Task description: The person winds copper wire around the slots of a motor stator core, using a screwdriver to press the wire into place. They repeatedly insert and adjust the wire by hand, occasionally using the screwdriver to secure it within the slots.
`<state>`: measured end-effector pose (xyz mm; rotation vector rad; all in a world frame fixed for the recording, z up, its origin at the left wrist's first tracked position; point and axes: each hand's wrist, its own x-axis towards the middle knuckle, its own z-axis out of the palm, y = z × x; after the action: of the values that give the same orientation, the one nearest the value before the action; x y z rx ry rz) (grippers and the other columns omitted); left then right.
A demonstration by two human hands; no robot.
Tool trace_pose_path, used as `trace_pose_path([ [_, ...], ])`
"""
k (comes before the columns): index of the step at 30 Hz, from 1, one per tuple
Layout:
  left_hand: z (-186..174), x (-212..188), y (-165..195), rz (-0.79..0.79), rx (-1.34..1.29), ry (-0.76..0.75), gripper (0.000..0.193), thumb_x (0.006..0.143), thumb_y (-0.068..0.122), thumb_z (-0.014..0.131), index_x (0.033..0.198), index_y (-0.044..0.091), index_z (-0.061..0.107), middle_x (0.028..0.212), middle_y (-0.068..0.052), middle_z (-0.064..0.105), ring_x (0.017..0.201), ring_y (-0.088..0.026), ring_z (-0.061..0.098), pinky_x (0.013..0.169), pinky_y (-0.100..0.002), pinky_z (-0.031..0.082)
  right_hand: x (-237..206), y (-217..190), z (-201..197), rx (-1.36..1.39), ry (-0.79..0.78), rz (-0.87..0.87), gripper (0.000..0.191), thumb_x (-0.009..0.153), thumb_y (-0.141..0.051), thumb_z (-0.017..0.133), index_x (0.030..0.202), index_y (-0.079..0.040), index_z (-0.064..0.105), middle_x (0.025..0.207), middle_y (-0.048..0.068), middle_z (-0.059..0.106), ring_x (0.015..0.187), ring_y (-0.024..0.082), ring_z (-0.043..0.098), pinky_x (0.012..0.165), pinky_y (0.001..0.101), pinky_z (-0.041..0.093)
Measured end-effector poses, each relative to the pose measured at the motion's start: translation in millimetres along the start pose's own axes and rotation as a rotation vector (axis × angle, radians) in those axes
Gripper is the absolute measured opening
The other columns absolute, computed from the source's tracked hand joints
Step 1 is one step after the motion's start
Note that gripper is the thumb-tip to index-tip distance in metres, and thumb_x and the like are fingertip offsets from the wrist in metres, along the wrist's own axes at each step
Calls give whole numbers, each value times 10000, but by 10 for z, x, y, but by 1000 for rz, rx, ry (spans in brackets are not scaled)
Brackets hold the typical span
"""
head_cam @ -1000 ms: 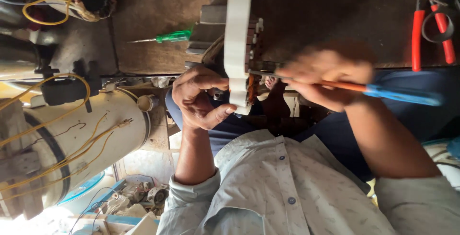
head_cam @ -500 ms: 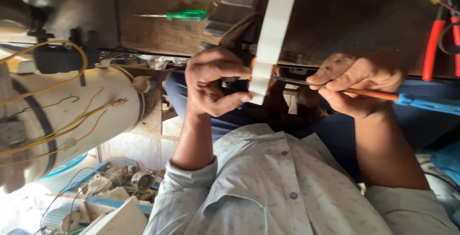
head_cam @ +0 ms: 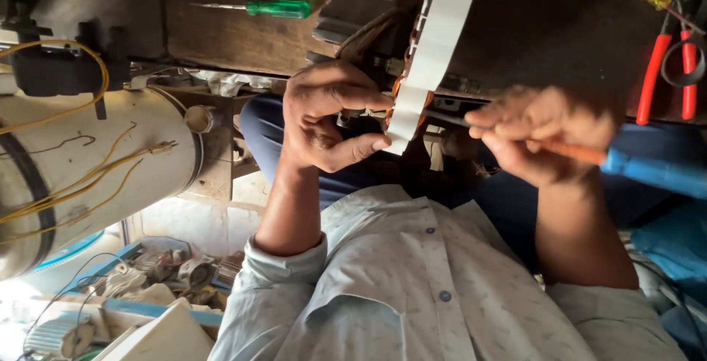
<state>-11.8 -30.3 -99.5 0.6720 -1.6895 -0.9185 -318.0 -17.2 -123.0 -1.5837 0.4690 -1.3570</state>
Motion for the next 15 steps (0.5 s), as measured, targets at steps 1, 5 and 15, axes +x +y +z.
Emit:
trace_pose_path([
  [1, 6, -5, -4, -4, 2, 6, 399, 771, 279, 927, 1073, 61, 785, 924, -80, 710, 736, -157, 681, 647, -257, 521, -12, -24, -1, 89, 13, 128, 147, 923, 74, 725, 998, 12, 614, 1049, 253, 723, 944, 238, 764, 785, 350, 661],
  [5, -4, -11, -4, -2, -15, -5, 402, 786, 298, 935, 1074, 60, 787, 925, -67, 721, 739, -142, 692, 641, -247, 529, -27, -40, 49, 46, 41, 109, 143, 922, 96, 704, 998, 27, 604, 1055, 224, 728, 955, 240, 761, 766, 347, 680],
  [15, -39, 15, 21, -36, -19, -26, 376, 781, 264, 912, 1066, 60, 775, 951, -86, 730, 800, -165, 716, 690, -253, 553, 6, -1, 152, 35, 96, 95, 144, 922, 121, 691, 985, 10, 625, 1067, 222, 732, 995, 251, 759, 771, 335, 678],
])
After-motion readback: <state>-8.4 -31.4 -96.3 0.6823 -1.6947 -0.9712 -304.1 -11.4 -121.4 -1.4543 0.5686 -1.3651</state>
